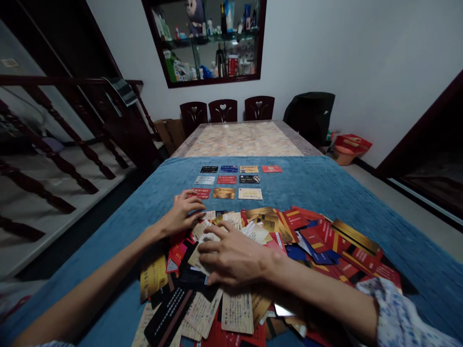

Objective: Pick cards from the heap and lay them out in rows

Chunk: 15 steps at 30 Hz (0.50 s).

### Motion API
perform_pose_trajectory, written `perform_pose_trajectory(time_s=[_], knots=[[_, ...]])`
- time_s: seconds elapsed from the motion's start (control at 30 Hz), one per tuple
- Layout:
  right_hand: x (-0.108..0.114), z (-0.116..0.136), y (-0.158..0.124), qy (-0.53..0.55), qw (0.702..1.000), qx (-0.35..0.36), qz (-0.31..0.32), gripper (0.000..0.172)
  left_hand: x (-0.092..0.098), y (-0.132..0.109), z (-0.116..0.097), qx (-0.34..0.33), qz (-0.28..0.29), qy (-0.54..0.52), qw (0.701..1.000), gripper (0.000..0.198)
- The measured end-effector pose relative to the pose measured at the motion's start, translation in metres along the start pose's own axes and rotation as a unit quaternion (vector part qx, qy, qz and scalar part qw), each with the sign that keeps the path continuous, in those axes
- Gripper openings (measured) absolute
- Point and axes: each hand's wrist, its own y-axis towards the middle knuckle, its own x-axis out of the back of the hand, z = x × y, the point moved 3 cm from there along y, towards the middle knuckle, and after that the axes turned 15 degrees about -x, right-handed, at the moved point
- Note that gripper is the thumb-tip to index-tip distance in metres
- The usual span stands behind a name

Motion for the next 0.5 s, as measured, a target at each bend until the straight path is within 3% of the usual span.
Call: perform_pose_trajectory(time_s=[0.3, 0.5], knots=[[0.014, -0.027, -0.018, -0.035, 0.992, -0.122, -0.003, 0.024, 0.01, -0.022, -0.025, -0.032, 0.025, -0.108, 0.993, 0.022], [0.02, -0.03, -0.012, -0.066, 0.989, -0.133, -0.003, 0.018, 0.011, -0.035, -0.053, -0.071, 0.091, -0.141, 0.983, 0.073]])
